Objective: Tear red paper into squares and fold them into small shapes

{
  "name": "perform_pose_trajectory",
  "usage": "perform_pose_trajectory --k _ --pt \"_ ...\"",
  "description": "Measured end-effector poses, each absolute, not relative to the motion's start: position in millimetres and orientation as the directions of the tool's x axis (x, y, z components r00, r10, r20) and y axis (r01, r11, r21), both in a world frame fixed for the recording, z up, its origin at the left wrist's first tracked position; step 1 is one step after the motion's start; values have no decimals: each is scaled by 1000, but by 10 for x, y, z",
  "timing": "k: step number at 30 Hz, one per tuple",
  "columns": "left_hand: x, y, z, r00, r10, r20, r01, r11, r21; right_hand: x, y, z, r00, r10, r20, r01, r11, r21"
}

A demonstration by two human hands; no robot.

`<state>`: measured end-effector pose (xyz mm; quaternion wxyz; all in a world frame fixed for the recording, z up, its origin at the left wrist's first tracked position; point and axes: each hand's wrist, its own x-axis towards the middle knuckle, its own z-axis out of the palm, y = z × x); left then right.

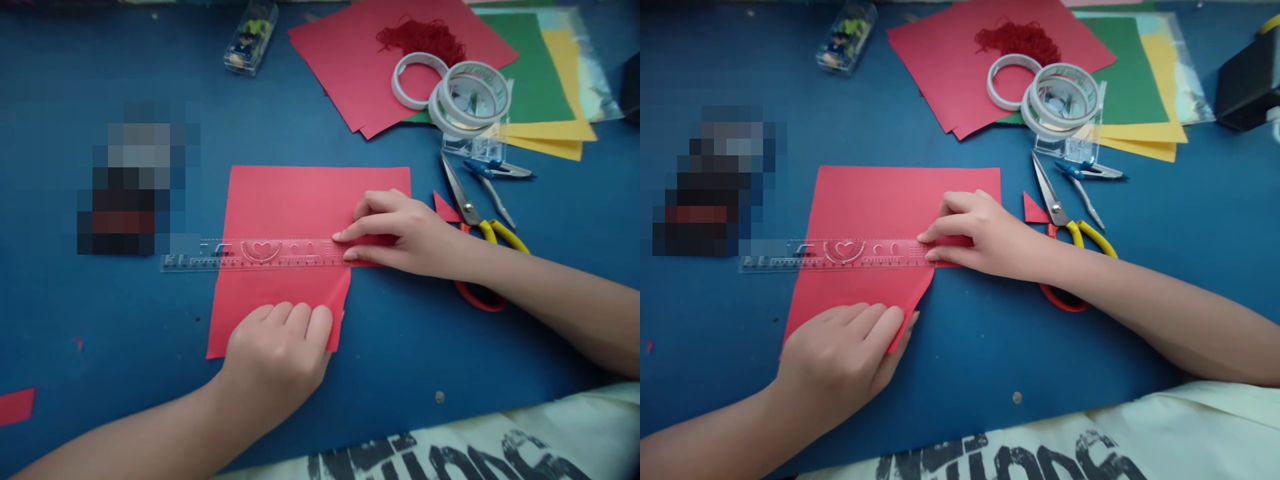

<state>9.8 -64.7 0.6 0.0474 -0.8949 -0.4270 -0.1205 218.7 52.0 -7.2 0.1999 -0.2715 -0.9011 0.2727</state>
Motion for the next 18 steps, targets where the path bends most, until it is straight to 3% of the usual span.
perform_pose_trajectory --k 18 --pt "77 -586 64 535 800 272 795 -586 159 2196 524 -77 -775 598 206 382 702 -600"
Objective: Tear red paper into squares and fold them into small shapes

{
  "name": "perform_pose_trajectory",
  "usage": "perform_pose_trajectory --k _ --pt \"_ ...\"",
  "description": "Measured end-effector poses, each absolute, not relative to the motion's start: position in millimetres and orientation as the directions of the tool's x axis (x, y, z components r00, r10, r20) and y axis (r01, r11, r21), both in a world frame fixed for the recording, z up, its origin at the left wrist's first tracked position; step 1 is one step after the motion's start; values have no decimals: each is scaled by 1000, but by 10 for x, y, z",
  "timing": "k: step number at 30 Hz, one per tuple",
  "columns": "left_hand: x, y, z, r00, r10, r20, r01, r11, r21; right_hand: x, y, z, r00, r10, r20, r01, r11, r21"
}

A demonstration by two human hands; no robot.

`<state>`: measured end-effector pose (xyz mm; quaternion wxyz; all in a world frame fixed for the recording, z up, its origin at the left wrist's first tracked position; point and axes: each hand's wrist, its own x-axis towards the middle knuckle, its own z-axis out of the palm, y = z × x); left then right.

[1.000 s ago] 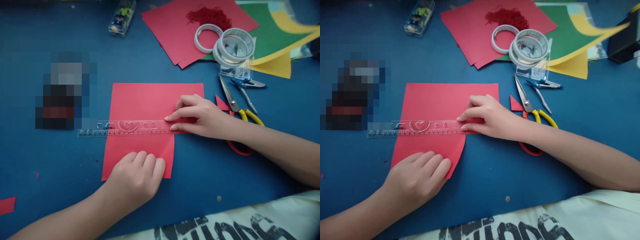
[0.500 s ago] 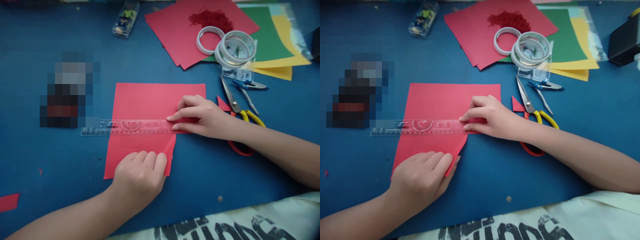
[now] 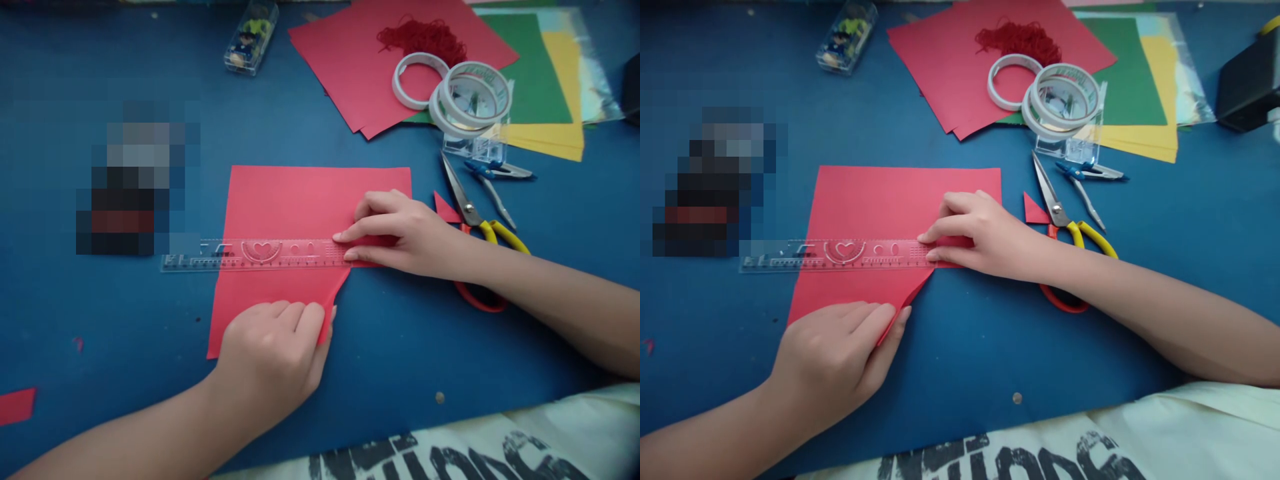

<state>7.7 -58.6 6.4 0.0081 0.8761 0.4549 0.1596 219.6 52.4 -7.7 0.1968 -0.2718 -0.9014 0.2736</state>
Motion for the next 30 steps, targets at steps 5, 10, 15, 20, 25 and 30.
perform_pose_trajectory --k 5,10,15,20,25,30 --pt "72 -580 67 525 803 282 795 -581 176 2194 519 -65 -776 597 203 381 701 -604" --pt "70 -572 75 522 806 278 798 -577 175 2191 516 -53 -777 597 198 377 694 -614" --pt "51 -563 84 504 819 273 807 -560 190 2192 516 -58 -777 598 196 383 696 -607" --pt "-15 -566 95 469 855 222 822 -514 245 2194 520 -64 -776 598 198 386 699 -602" --pt "-98 -538 122 403 902 153 849 -431 305 2199 525 -75 -777 601 185 392 693 -605" --pt "-146 -503 166 354 929 105 873 -368 320 2201 528 -80 -779 600 183 392 693 -605"
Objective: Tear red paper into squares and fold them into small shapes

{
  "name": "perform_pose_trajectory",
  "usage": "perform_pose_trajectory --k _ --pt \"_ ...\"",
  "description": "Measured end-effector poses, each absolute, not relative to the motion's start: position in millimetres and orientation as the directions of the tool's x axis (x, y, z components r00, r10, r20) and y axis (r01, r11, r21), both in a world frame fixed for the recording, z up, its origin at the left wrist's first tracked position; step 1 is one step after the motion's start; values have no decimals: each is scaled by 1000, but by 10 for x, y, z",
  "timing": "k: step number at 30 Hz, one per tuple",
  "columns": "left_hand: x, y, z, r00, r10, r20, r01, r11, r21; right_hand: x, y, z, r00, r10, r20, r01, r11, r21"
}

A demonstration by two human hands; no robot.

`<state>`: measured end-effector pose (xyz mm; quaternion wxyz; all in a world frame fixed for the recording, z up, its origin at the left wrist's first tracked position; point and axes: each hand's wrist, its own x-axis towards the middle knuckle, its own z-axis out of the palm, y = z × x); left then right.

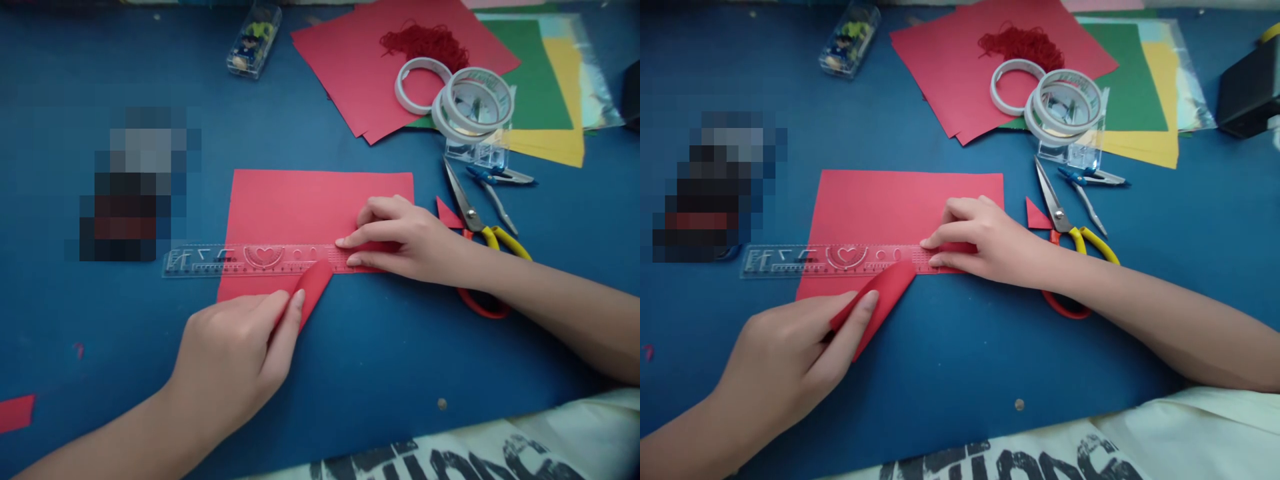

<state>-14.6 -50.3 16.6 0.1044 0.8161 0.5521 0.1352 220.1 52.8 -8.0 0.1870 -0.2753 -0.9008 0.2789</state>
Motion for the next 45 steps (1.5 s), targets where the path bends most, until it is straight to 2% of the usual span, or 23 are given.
perform_pose_trajectory --k 6,12,16,23,27,31,36,38,42,45 --pt "-166 -521 171 376 906 193 881 -414 230 2199 523 -73 -778 601 184 397 696 -598" --pt "-179 -545 244 389 888 245 876 -439 199 2198 515 -75 -778 600 188 404 705 -582" --pt "-149 -586 280 454 842 292 837 -515 183 2198 512 -72 -776 606 174 418 701 -578" --pt "-118 -623 276 502 807 312 816 -561 138 2201 504 -70 -777 604 175 410 697 -588" --pt "-119 -612 273 486 832 267 839 -529 125 2190 506 -63 -778 608 161 424 696 -579" --pt "-123 -600 268 464 832 303 859 -507 76 2184 506 -56 -782 599 169 422 710 -564" --pt "-123 -628 233 462 838 289 858 -505 92 2187 497 -41 -787 595 163 454 738 -500" --pt "-127 -636 226 471 835 284 856 -510 81 2190 496 -33 -807 564 176 439 771 -461" --pt "-138 -629 223 472 837 276 858 -508 74 2201 505 -24 -907 404 115 319 841 -437" --pt "-137 -621 219 455 846 278 866 -493 85 2206 511 -29 -915 391 97 307 832 -462"
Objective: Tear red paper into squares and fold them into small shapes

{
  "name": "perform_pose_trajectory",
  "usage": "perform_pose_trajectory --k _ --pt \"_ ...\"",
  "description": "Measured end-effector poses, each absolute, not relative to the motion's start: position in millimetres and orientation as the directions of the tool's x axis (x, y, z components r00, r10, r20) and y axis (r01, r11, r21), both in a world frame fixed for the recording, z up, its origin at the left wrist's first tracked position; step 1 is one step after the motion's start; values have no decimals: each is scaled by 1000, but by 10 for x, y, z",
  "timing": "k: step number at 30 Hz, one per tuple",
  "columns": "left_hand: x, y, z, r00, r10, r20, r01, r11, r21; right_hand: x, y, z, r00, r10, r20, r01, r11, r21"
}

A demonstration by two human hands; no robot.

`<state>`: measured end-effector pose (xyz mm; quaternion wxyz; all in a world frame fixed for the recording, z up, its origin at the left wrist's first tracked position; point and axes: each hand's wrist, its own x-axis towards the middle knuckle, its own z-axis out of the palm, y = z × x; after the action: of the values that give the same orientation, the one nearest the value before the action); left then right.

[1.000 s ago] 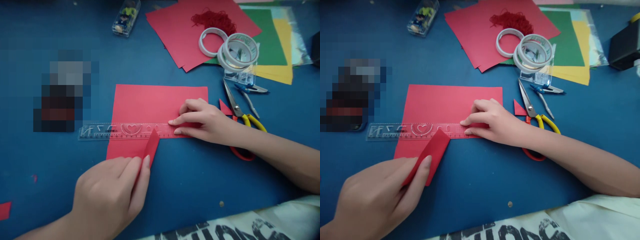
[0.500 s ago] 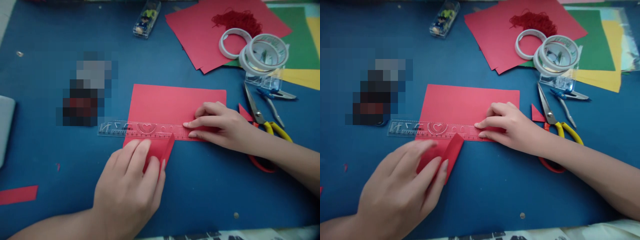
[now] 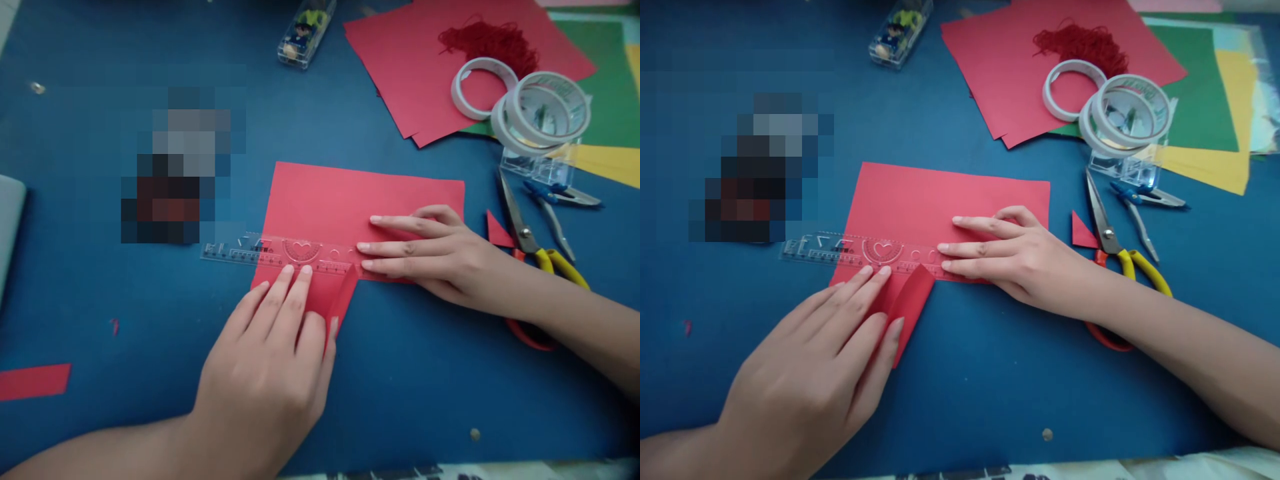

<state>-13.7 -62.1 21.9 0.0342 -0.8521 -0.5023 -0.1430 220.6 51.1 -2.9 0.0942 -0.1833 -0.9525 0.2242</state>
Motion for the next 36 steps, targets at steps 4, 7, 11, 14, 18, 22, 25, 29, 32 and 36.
perform_pose_trajectory --k 4,7,11,14,18,22,25,29,32,36 --pt "-129 -619 222 464 844 270 861 -501 86 2208 514 -36 -907 405 110 309 822 -479" --pt "-123 -622 223 464 844 269 863 -499 78 2211 517 -39 -909 403 109 305 819 -487" --pt "-106 -677 205 509 804 306 835 -548 49 2217 524 -42 -910 401 107 301 815 -495" --pt "-87 -768 192 585 732 350 778 -628 11 2215 525 -41 -910 400 104 302 815 -495" --pt "-79 -851 183 664 673 325 719 -695 -29 2207 525 -34 -909 403 105 304 816 -492" --pt "-71 -827 128 696 644 316 683 -730 -19 2213 534 -36 -914 391 111 293 824 -484" --pt "-53 -797 84 712 635 300 676 -736 -44 2221 541 -42 -919 378 110 282 828 -485" --pt "-43 -768 88 690 674 264 708 -704 -53 2218 541 -45 -914 386 124 283 827 -486" --pt "-48 -739 117 689 684 239 715 -695 -71 2211 540 -44 -915 382 130 280 833 -477" --pt "-53 -690 150 716 659 231 692 -714 -106 2210 539 -47 -913 386 134 283 835 -471"
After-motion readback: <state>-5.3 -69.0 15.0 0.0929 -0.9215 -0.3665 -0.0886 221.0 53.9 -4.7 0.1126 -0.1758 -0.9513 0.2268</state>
